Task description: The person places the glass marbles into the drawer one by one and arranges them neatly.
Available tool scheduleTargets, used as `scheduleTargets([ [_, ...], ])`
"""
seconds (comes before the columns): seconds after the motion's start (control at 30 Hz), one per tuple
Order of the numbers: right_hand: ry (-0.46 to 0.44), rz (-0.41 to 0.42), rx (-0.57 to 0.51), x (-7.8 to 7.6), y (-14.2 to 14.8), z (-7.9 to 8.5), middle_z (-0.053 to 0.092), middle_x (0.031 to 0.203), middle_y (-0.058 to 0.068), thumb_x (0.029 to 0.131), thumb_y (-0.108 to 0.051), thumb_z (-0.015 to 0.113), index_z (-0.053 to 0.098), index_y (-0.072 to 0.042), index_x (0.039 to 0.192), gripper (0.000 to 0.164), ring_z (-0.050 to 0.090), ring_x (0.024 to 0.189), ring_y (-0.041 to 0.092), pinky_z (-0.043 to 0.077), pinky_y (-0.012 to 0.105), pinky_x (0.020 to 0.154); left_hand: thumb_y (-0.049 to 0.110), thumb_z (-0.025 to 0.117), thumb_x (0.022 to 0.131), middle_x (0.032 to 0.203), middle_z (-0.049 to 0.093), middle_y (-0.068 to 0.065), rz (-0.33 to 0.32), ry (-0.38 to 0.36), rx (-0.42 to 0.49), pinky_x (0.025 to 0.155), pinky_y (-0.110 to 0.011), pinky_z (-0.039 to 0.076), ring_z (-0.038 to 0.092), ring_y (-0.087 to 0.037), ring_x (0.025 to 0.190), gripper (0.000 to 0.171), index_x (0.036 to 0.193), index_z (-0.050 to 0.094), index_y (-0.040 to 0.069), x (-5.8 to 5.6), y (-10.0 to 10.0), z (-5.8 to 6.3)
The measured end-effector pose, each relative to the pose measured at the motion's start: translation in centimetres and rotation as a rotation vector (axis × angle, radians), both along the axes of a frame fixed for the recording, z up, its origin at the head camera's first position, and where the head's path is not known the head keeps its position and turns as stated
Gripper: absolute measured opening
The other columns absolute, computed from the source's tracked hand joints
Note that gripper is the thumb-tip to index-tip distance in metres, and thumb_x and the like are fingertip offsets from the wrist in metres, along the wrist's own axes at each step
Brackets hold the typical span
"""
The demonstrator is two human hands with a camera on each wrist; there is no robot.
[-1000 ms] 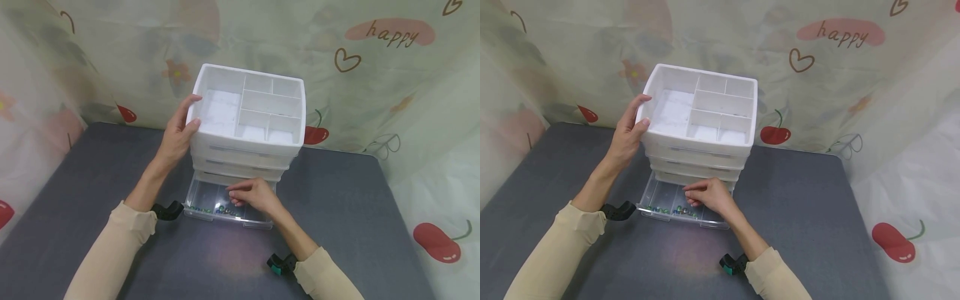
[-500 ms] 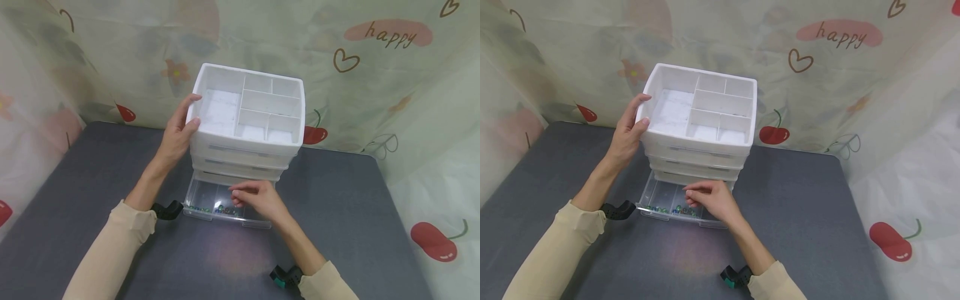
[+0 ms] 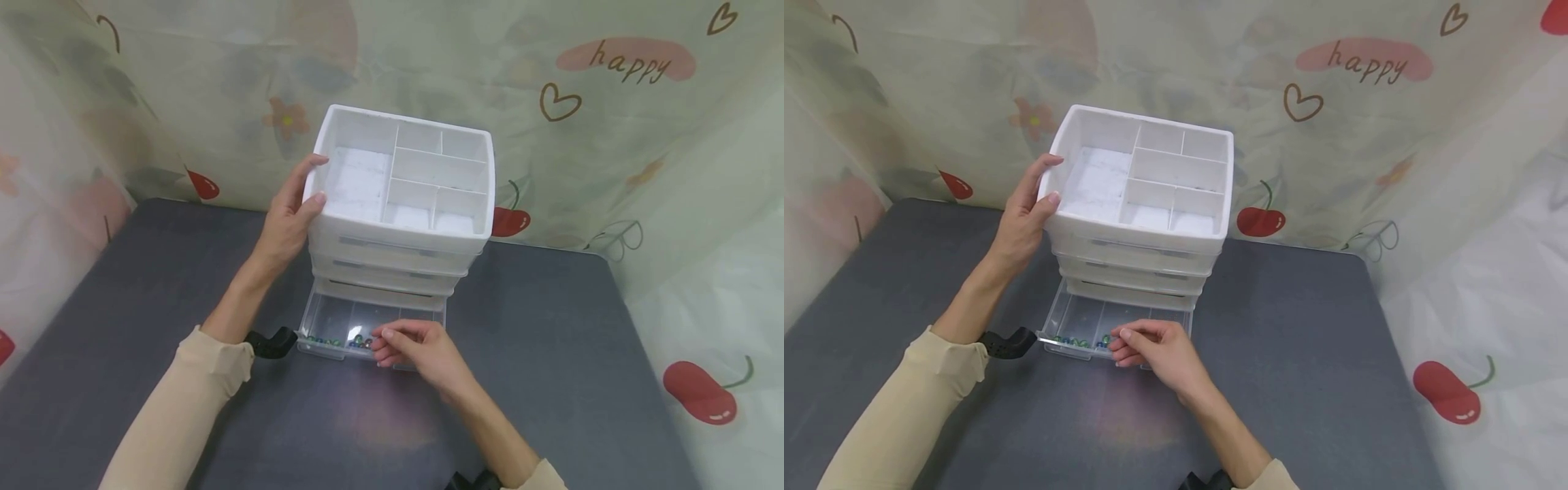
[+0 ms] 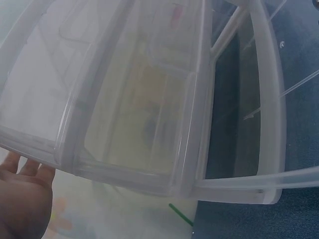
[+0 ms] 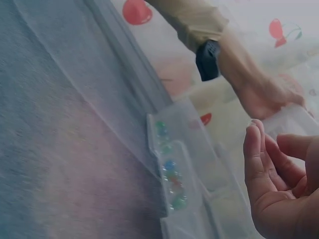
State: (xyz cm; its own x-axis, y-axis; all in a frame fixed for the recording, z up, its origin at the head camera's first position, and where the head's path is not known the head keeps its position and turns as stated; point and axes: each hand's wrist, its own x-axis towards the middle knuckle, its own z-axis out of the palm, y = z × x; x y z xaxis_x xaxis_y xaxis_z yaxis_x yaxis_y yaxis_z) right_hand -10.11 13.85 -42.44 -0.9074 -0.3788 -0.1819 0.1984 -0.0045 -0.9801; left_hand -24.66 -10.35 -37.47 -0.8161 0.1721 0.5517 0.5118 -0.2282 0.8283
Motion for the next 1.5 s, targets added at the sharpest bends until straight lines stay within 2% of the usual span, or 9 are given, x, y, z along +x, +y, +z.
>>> scheduleTargets([
  [0.13, -0.033, 0.018, -0.053, 0.8, -0.3, -0.6, 0.072, 0.096, 0.017, 0.098, -0.011, 0.061, 0.063, 0.016, 0.116, 0.033, 0.071, 0.083, 0.021, 0.057, 0.037, 0.077, -0.002, 0.049, 0.097, 0.150, 0.038, -0.013, 0.002, 0.002, -0.001, 0.102, -0.031, 0.034, 0.039, -0.023, 0.126, 0.047, 0.143, 0.040, -0.002, 0.0, 0.0, 0.0],
  [0.43, -0.107, 0.054, -0.101, 2.2, -0.9, -2.0, 0.068, 0.106, 0.030, 0.101, -0.013, 0.057, 0.062, 0.018, 0.117, 0.035, 0.072, 0.087, 0.022, 0.056, 0.038, 0.080, 0.000, 0.051, 0.098, 0.151, 0.037, -0.020, 0.001, -0.020, -0.004, 0.099, -0.031, 0.037, 0.041, -0.023, 0.125, 0.047, 0.143, 0.041, 0.000, 0.0, 0.0, 0.2],
  [0.57, -0.137, 0.051, -0.124, 2.9, -1.1, -2.6, 0.067, 0.109, 0.031, 0.102, -0.015, 0.055, 0.059, 0.019, 0.119, 0.039, 0.072, 0.091, 0.025, 0.055, 0.039, 0.081, 0.001, 0.050, 0.098, 0.151, 0.036, -0.020, 0.001, -0.026, 0.001, 0.098, -0.031, 0.037, 0.041, -0.023, 0.124, 0.046, 0.143, 0.041, 0.001, 0.0, -0.1, 0.1],
  [0.83, -0.167, -0.043, -0.131, 4.0, -1.5, -3.9, 0.068, 0.109, 0.028, 0.102, -0.022, 0.055, 0.061, 0.014, 0.122, 0.041, 0.072, 0.093, 0.025, 0.055, 0.039, 0.083, 0.000, 0.051, 0.098, 0.151, 0.037, -0.020, 0.000, -0.011, 0.010, 0.099, -0.031, 0.037, 0.042, -0.023, 0.123, 0.046, 0.143, 0.042, 0.000, -0.1, -0.1, -0.1],
  [1.1, -0.276, -0.096, -0.262, 4.9, -2.1, -5.2, 0.065, 0.119, 0.029, 0.103, -0.027, 0.053, 0.055, 0.012, 0.131, 0.048, 0.069, 0.101, 0.027, 0.052, 0.040, 0.089, 0.001, 0.052, 0.097, 0.149, 0.038, -0.021, -0.007, -0.021, 0.022, 0.098, -0.030, 0.038, 0.043, -0.023, 0.121, 0.047, 0.143, 0.044, 0.002, 0.0, 0.0, 0.0],
  [1.33, -0.333, -0.153, -0.326, 5.1, -2.3, -5.8, 0.065, 0.119, 0.028, 0.101, -0.032, 0.056, 0.051, 0.011, 0.135, 0.055, 0.068, 0.104, 0.028, 0.051, 0.039, 0.092, 0.001, 0.050, 0.097, 0.150, 0.037, -0.021, -0.016, -0.028, 0.023, 0.099, -0.030, 0.037, 0.042, -0.023, 0.122, 0.046, 0.143, 0.044, 0.002, -0.1, -0.1, -0.1],
  [1.5, -0.358, -0.191, -0.358, 5.0, -2.4, -6.0, 0.063, 0.122, 0.028, 0.102, -0.033, 0.054, 0.048, 0.012, 0.136, 0.057, 0.066, 0.107, 0.029, 0.050, 0.038, 0.093, 0.001, 0.050, 0.097, 0.149, 0.037, -0.022, -0.015, -0.022, 0.024, 0.097, -0.030, 0.038, 0.043, -0.022, 0.120, 0.046, 0.142, 0.045, 0.003, -0.2, 0.0, -0.1],
])
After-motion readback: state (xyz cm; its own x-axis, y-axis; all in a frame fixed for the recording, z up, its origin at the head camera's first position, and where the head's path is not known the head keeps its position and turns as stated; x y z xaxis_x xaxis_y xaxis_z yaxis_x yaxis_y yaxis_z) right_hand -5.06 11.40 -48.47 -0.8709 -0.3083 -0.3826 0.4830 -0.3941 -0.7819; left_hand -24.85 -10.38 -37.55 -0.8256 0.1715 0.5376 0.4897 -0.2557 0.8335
